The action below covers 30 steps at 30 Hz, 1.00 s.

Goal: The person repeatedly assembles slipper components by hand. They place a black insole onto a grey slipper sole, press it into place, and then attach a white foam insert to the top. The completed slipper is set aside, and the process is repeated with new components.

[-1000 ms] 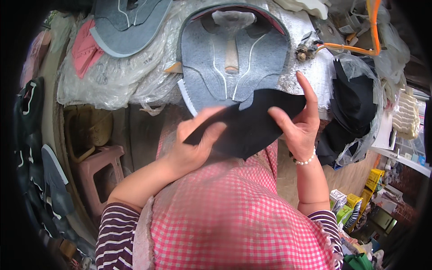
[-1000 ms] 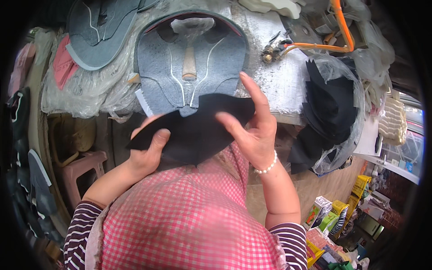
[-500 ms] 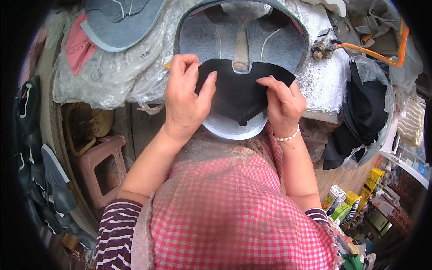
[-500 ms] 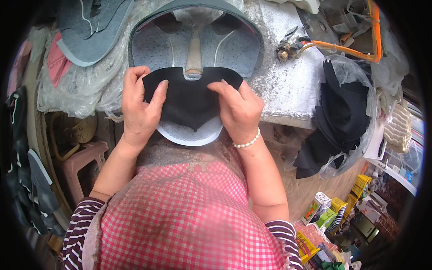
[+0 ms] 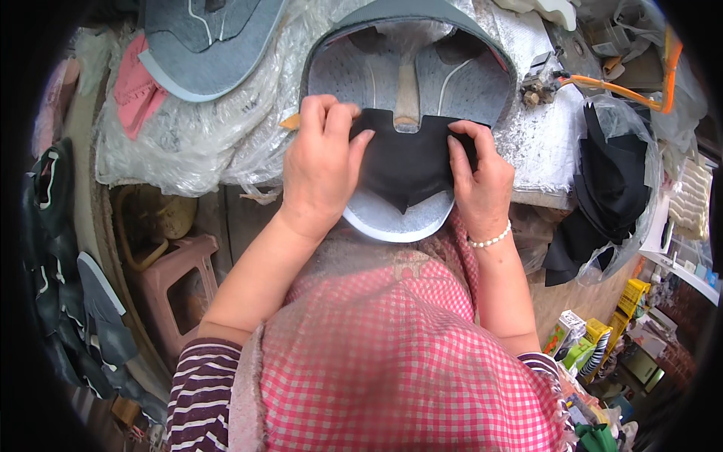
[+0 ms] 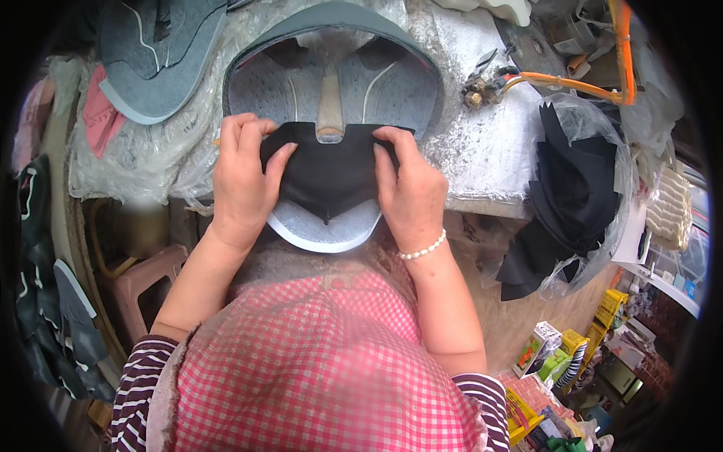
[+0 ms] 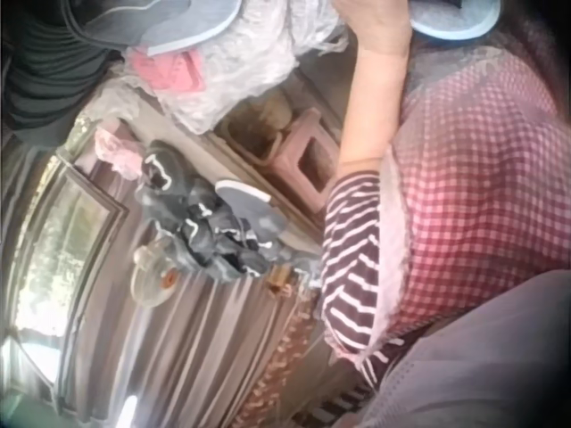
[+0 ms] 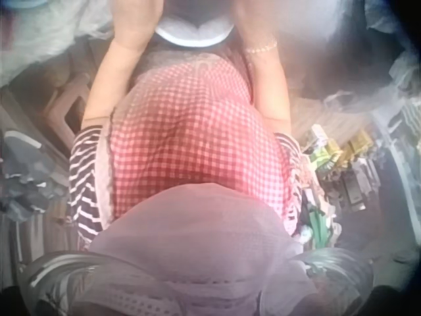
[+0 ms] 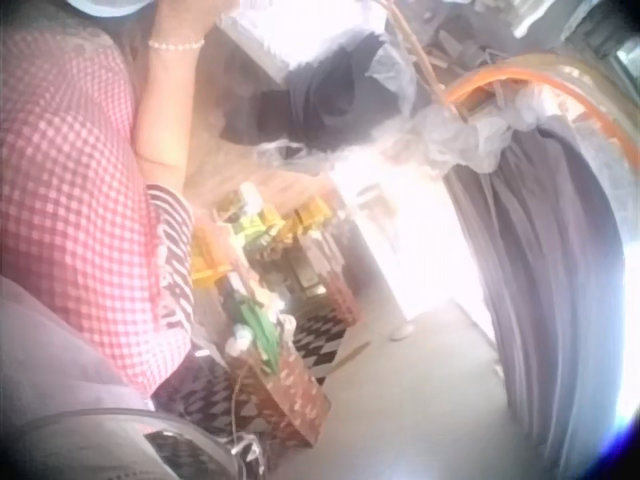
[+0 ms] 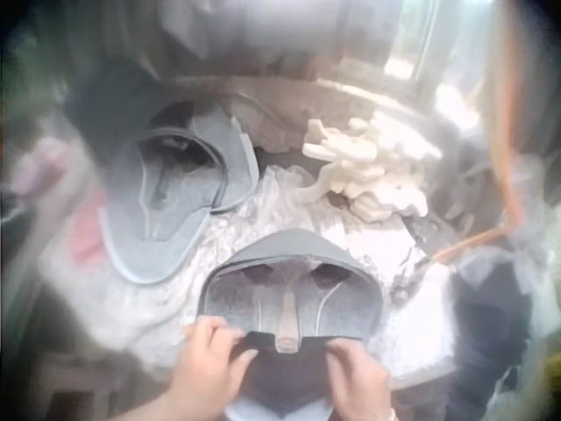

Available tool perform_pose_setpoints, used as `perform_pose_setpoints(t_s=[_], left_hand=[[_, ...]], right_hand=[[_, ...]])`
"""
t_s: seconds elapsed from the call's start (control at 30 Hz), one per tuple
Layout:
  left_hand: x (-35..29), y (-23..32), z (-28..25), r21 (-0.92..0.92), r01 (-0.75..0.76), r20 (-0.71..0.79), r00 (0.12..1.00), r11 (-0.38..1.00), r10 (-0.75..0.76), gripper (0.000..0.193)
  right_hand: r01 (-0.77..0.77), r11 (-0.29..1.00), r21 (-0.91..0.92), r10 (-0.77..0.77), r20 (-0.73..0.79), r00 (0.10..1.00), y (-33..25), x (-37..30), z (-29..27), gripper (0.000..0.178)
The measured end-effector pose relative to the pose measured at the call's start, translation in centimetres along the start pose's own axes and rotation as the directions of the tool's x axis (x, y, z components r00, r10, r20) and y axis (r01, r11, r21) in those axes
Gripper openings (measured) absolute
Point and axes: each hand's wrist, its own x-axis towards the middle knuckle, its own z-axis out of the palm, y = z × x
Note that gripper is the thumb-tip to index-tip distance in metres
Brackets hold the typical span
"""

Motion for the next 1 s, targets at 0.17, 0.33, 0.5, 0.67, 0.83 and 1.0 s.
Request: perform_pose_setpoints(t_s=[0.17,0.33,0.5,0.67,0.83,1.0], left_hand=[[-0.3,-0.7,-3.1,0.313,-0.462,0.227,0.885,0.83,0.407,0.052],[-0.9,-2.1,-4.6,0.12,-0.645,0.559,0.672,0.755,0.486,0.051],[-1.2,-2.4,-6.6,0.055,-0.568,0.667,0.633,0.821,0.393,0.062],[4.1,0.1,-7.8,0.111,-0.536,0.611,0.701,0.837,0.368,0.021],[13.8,4.5,1.1,0.133,-0.762,0.126,0.647,0.633,0.752,0.04],[18.6,6.3,0.6,0.114,-0.816,0.518,0.536,0.566,0.667,0.032]], right_hand=[[-0.292,0.942,-0.167,0.324,0.212,0.922,0.3,0.0,-3.3,0.012],[0.152,0.987,-0.042,-0.148,0.084,0.985,-2.8,2.8,-4.0,0.014],[-0.178,0.939,0.295,0.057,0.376,0.925,-2.5,1.6,-0.4,0.014],[0.22,0.968,0.121,-0.241,0.204,0.949,-4.8,1.4,-0.3,0.022],[0.311,0.942,0.124,-0.335,0.352,0.874,-7.1,0.2,2.8,0.022],[0.413,0.822,0.391,-0.524,0.24,0.817,-6.9,-2.7,-0.5,0.021]])
